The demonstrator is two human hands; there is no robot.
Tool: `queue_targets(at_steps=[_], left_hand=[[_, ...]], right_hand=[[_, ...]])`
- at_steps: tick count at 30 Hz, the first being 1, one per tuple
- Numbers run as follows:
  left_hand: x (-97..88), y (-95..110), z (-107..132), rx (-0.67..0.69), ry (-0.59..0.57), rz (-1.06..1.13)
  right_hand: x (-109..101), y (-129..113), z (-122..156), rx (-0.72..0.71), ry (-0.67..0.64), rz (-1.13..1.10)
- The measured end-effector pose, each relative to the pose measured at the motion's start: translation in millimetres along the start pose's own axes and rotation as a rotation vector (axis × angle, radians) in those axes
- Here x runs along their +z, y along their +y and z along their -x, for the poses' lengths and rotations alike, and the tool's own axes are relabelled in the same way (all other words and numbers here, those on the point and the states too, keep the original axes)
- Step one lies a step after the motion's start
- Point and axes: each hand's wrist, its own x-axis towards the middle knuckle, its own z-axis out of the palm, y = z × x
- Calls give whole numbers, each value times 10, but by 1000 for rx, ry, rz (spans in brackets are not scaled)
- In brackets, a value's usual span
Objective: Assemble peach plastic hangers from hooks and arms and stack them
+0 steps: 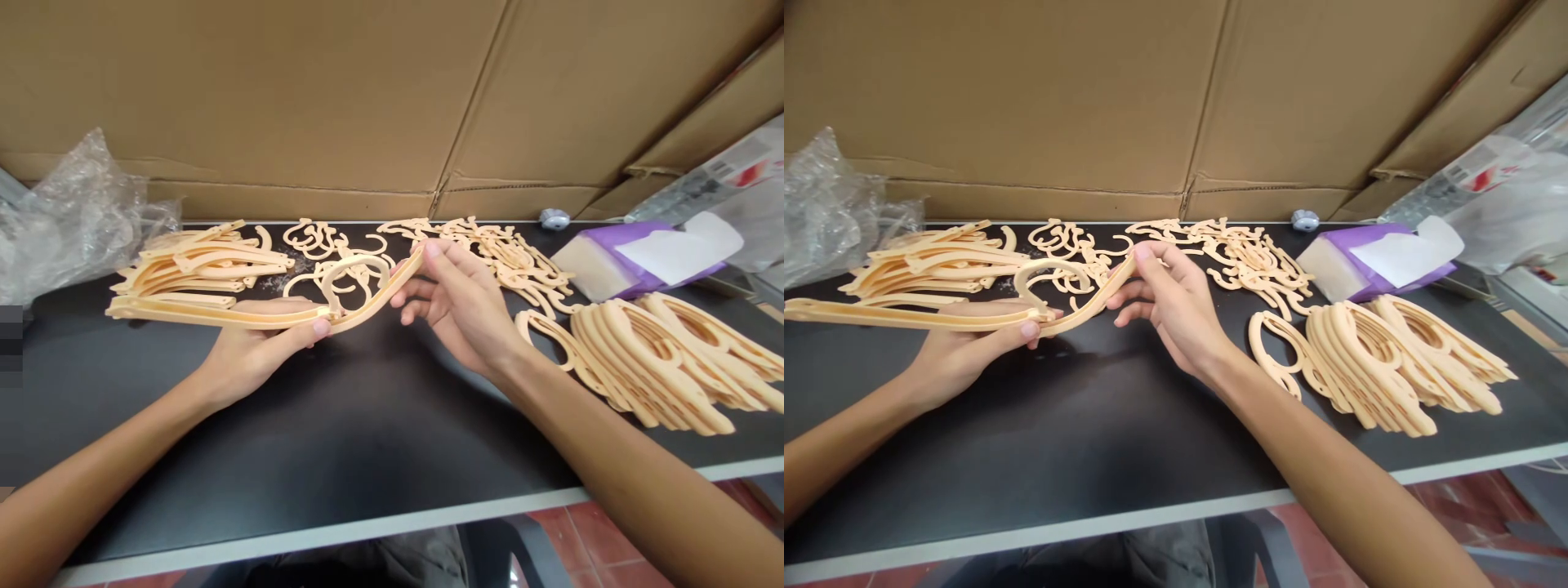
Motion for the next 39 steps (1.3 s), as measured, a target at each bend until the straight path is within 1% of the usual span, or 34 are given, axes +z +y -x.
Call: queue_targets(at_steps=[3, 7, 12, 15, 17, 23, 25, 28, 30, 31, 34, 36, 37, 39], left_hand=[[9, 26, 0, -1, 45, -52], [20, 108, 9, -64, 82, -82], [56, 171, 39, -127, 79, 19], [66, 161, 60, -114, 88, 39], [65, 152, 73, -85, 89, 37], [85, 144, 88, -4, 45, -4], [98, 153, 81, 8, 38, 0], [106, 176, 69, -6, 36, 16], [102, 186, 65, -5, 37, 27], [99, 186, 66, 1, 36, 26], [92, 172, 68, 22, 44, -7], [92, 161, 68, 28, 48, -30], [94, 157, 67, 29, 43, -35], [98, 153, 69, 31, 17, -37]], right_hand=[[67, 87, 48, 102, -62, -56], [146, 140, 123, 191, -129, -118], [187, 142, 173, 289, -130, -205], [204, 165, 191, 352, -145, -255], [223, 182, 211, 368, -154, -249], [302, 212, 278, 376, -152, -138], [328, 226, 297, 395, -195, -99], [345, 240, 315, 419, -321, -40], [332, 233, 308, 415, -361, 17], [315, 224, 296, 397, -344, 51], [246, 172, 238, 283, -207, 148], [208, 131, 203, 208, -131, 173], [199, 115, 194, 184, -121, 177], [206, 97, 201, 165, -153, 173]])
